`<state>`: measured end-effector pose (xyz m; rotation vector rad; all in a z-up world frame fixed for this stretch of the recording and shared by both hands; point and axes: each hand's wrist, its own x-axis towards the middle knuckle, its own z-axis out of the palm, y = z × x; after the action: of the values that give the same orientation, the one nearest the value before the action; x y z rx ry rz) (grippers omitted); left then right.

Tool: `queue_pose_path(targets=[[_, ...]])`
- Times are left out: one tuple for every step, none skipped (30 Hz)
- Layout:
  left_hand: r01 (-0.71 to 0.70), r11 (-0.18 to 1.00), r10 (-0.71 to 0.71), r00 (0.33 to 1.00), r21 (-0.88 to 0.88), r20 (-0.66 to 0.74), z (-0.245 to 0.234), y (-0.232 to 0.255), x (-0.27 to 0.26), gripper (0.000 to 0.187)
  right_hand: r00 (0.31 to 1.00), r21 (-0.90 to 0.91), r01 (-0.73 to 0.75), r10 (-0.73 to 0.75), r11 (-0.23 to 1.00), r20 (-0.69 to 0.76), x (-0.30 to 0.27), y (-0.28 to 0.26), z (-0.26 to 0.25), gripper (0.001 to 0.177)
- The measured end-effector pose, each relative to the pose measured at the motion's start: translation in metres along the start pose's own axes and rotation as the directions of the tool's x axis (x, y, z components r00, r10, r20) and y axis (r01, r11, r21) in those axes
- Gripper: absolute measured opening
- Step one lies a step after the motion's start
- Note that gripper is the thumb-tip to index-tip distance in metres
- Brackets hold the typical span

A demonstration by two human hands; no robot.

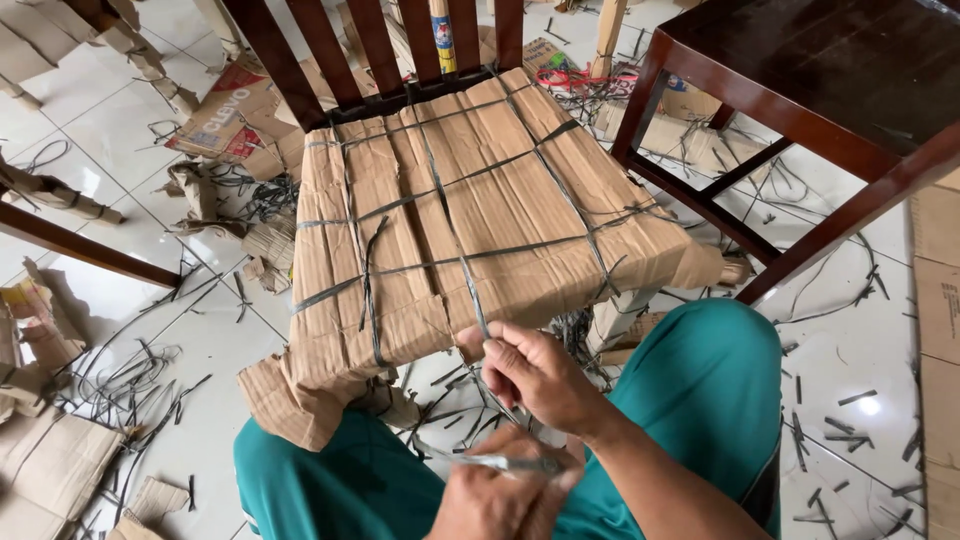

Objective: Securing cardboard packaging to a wooden chair seat using plastic straps and manual knotting.

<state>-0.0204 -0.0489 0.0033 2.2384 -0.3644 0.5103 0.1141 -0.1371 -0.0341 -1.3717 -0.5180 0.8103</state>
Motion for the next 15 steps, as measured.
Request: queue_pose_path(targets=[[0.065, 0.981, -0.077, 0.995, -0.185, -0.058, 0.005, 0.005, -0.006, 0.018, 0.999, -0.060, 0.038, -0.038, 0.998, 0.002, 0.002, 0.005, 0.002, 0.042], [0.068, 0.981, -0.080, 0.995, -0.184, -0.059, -0.003, 0.007, 0.000, 0.018, 0.999, -0.059, 0.036, -0.036, 0.998, 0.005, 0.004, 0.006, 0.001, 0.042], [0.003, 0.974, -0.027, 0.995, -0.227, -0.100, -0.011, 0.009, 0.006, 0.024, 1.000, -0.088, 0.018, -0.016, 0.996, 0.023, 0.005, 0.006, 0.001, 0.042], [-0.061, 0.962, 0.022, 0.989, -0.268, -0.146, -0.018, 0.012, 0.010, 0.031, 0.999, -0.119, -0.002, 0.007, 0.993, 0.043, 0.006, 0.008, 0.000, 0.042], [-0.057, 0.962, 0.017, 0.989, -0.267, -0.150, -0.034, 0.017, 0.021, 0.031, 0.999, -0.121, -0.006, 0.011, 0.993, 0.049, 0.008, 0.006, 0.001, 0.042], [-0.063, 0.973, 0.022, 0.983, -0.223, -0.182, -0.050, 0.022, 0.030, 0.023, 0.997, -0.159, 0.045, -0.035, 0.986, 0.062, 0.009, 0.004, 0.003, 0.044], [-0.068, 0.982, 0.029, 0.977, -0.179, -0.213, -0.067, 0.027, 0.039, 0.019, 0.994, -0.196, 0.096, -0.082, 0.976, 0.077, 0.010, 0.003, 0.004, 0.046], [-0.061, 0.982, 0.021, 0.976, -0.179, -0.218, -0.069, 0.023, 0.047, 0.019, 0.994, -0.197, 0.091, -0.076, 0.976, 0.084, 0.013, 0.007, 0.006, 0.046], [-0.039, 0.986, 0.001, 0.973, -0.162, -0.231, -0.071, 0.019, 0.054, 0.026, 0.971, -0.118, 0.200, -0.180, 0.973, 0.158, 0.015, 0.011, 0.007, 0.030], [-0.021, 0.989, -0.015, 0.970, -0.145, -0.241, -0.074, 0.014, 0.063, 0.048, 0.932, -0.030, 0.303, -0.289, 0.953, 0.219, 0.019, 0.014, 0.008, 0.034], [-0.017, 0.989, -0.018, 0.970, -0.144, -0.243, -0.076, 0.005, 0.064, 0.048, 0.931, -0.029, 0.302, -0.288, 0.953, 0.223, 0.016, 0.010, 0.011, 0.034], [-0.047, 0.930, -0.046, 0.969, -0.364, -0.244, -0.079, -0.004, 0.068, 0.028, 0.963, -0.073, 0.214, -0.198, 0.974, 0.182, 0.014, 0.004, 0.012, 0.034], [-0.074, 0.822, -0.075, 0.969, -0.565, -0.236, -0.081, -0.014, 0.072, 0.024, 0.985, -0.112, 0.122, -0.106, 0.986, 0.137, 0.013, -0.002, 0.013, 0.045], [-0.074, 0.820, -0.072, 0.970, -0.567, -0.230, -0.091, -0.018, 0.074, 0.024, 0.986, -0.110, 0.123, -0.108, 0.986, 0.131, 0.014, 0.005, 0.010, 0.045], [-0.069, 0.820, -0.160, 0.925, -0.568, -0.344, -0.100, -0.022, 0.076, 0.021, 0.977, -0.124, 0.171, -0.152, 0.977, 0.150, 0.015, 0.013, 0.006, 0.033]])
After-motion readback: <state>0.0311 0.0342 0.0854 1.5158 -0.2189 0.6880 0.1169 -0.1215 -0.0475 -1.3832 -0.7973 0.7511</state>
